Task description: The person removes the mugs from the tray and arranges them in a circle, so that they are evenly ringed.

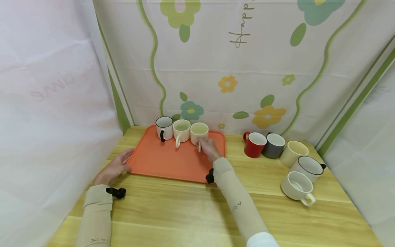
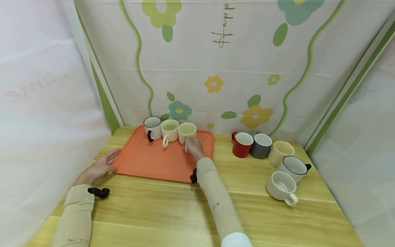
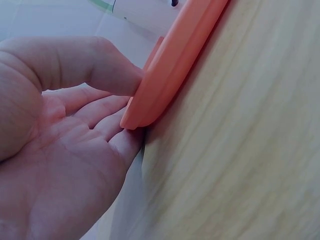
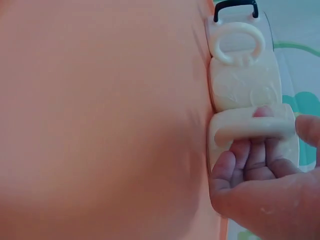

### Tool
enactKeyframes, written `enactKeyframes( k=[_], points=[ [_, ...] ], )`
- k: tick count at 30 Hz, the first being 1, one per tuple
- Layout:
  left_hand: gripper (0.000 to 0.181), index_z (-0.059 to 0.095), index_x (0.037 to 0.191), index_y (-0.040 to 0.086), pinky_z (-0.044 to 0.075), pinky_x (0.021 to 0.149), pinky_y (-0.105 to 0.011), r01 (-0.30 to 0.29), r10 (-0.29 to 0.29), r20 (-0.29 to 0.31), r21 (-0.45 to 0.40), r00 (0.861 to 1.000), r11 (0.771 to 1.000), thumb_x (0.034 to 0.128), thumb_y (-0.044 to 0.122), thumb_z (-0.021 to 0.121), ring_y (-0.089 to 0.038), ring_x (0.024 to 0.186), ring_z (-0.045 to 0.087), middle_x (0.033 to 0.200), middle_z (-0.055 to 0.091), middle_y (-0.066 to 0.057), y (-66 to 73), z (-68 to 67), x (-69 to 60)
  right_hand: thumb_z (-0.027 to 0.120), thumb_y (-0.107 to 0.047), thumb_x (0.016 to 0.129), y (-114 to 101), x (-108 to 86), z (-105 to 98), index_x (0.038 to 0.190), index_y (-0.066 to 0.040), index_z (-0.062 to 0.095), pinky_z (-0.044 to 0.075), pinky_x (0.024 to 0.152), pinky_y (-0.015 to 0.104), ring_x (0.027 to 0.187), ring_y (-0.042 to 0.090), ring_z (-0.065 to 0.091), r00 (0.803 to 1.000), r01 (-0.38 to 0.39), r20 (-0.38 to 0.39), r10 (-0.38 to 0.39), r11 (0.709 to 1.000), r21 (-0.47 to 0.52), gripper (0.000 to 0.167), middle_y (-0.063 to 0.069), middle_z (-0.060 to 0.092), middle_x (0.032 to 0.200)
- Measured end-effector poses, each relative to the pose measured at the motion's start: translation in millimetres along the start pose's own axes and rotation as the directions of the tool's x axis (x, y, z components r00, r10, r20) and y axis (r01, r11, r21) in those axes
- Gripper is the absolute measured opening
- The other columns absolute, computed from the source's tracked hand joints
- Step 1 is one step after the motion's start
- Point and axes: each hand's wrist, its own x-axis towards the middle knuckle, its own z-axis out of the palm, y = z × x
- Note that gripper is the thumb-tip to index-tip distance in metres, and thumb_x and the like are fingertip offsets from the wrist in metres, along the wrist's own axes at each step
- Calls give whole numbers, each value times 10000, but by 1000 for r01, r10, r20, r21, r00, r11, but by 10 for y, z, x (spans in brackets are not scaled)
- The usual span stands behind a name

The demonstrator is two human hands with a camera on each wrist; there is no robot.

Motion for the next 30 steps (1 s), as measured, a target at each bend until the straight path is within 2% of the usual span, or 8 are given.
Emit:
enactKeyframes(
  k=[3, 8, 12, 16, 19, 24, 30],
  points=[
    [1000, 46, 1692, -10, 414, 932, -53, -7, 7, -3, -6, 1000, 1000, 888, -126, 628, -530, 1611, 31, 1766, 18, -264, 12, -11, -6, 587, -281, 1050, 4, -52, -57, 679, -6, 656, 497, 867, 302, 892, 266, 666, 999, -21, 27, 20, 999, 43, 467, 165, 738, 937],
    [1003, 41, 1695, -2, 410, 931, -45, -2, 2, -1, -1, 1000, 1000, 889, -129, 625, -521, 1614, 16, 1769, 10, -255, 16, -18, -4, 574, -183, 1053, -28, -210, -185, 845, 27, 656, 350, 656, 311, 614, 171, 454, 992, -92, 107, 72, 976, 198, 306, 90, 591, 748],
    [1007, 41, 1694, -5, 409, 930, -38, 1, -1, -3, 5, 1000, 1000, 882, -135, 624, -521, 1612, 13, 1768, 11, -255, 22, 3, 0, 527, -155, 1080, -50, -388, -343, 902, 0, 632, 276, 607, 292, 565, 129, 392, 978, -191, 151, 147, 918, 346, 259, 49, 551, 717],
    [1016, 36, 1691, -12, 408, 928, -37, 3, -3, -3, 2, 1000, 1000, 874, -139, 626, -522, 1612, 16, 1767, 10, -260, 25, 15, -1, 511, -150, 1092, -54, -619, -560, 918, -54, 655, 382, 580, 221, 583, 90, 483, 967, -252, 141, 212, 877, 410, 245, 1, 625, 745],
    [1018, 34, 1692, -9, 407, 927, -39, 4, -4, 1, -2, 1000, 1000, 876, -136, 629, -520, 1614, 17, 1768, 7, -257, 19, 11, 2, 500, -158, 1101, -60, -817, -765, 899, -87, 679, 446, 612, 195, 600, 68, 536, 966, -255, 138, 217, 878, 404, 279, -29, 655, 750],
    [1020, 32, 1694, -3, 400, 929, -35, 0, 0, 4, -3, 1000, 1000, 882, -123, 638, -519, 1615, 23, 1769, 8, -254, 11, -1, 12, 460, -138, 1114, -63, -1192, -1155, 854, -127, 707, 466, 674, 171, 627, 48, 568, 972, -223, 159, 172, 888, 401, 358, -61, 677, 759],
    [1025, 37, 1697, 9, 421, 926, -54, -3, 3, 1, -14, 1000, 1000, 876, -127, 636, -513, 1616, 24, 1772, 19, -248, -7, -3, 9, 441, -154, 1120, 17, -1668, -1580, 845, -165, 689, 449, 750, 191, 686, 49, 560, 981, -169, 141, 132, 941, 294, 370, -86, 633, 773]
  ],
)
